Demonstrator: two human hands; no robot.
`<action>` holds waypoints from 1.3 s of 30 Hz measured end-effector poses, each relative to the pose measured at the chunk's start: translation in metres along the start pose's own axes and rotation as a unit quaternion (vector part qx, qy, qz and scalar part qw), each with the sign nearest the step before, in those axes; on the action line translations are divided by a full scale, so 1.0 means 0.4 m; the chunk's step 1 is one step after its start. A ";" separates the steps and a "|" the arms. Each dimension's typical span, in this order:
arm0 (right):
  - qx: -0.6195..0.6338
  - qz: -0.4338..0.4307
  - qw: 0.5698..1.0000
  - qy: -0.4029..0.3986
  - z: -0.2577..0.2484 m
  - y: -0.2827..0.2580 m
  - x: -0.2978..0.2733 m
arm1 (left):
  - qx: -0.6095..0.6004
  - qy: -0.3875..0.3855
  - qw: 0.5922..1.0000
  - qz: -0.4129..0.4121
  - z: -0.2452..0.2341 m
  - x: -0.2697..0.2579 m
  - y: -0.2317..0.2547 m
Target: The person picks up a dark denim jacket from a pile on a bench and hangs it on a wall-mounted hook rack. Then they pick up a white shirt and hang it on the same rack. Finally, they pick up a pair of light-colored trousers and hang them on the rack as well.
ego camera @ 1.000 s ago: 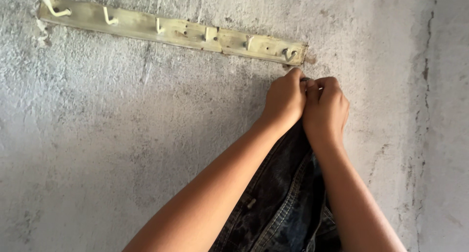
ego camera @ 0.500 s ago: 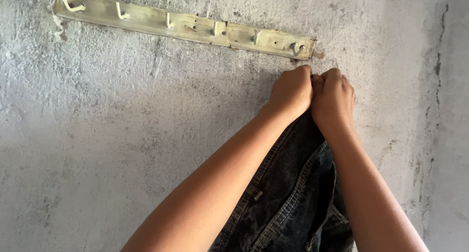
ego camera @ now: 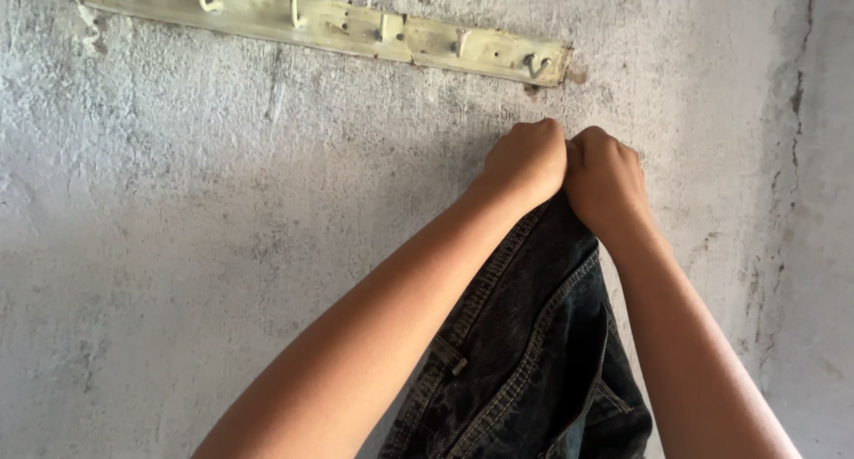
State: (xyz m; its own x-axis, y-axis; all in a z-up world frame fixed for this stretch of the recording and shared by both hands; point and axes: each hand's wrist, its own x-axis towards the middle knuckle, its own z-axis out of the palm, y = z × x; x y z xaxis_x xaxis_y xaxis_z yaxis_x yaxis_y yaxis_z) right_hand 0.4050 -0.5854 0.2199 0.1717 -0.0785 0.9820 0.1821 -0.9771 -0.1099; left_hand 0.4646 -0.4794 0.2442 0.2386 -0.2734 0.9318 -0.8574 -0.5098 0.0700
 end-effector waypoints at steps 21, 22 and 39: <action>0.108 -0.219 0.967 0.065 0.035 -0.117 -0.053 | 0.005 0.075 0.997 0.002 -0.081 -0.088 -0.080; 0.109 -0.223 0.966 0.068 0.036 -0.123 -0.057 | 0.002 0.077 0.997 0.002 -0.083 -0.092 -0.083; 0.094 -0.254 0.955 0.119 0.122 -0.160 -0.013 | 0.134 0.288 0.933 0.167 -0.113 -0.070 -0.168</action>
State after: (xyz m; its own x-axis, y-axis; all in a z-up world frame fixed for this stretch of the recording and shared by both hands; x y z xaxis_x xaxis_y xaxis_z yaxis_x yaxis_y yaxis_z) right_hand 0.4398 -0.5130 0.2144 -0.2053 0.3314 0.9209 0.3577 -0.8504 0.3858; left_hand 0.4948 -0.4007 0.2294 -0.3724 -0.0083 0.9280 -0.6766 -0.6820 -0.2776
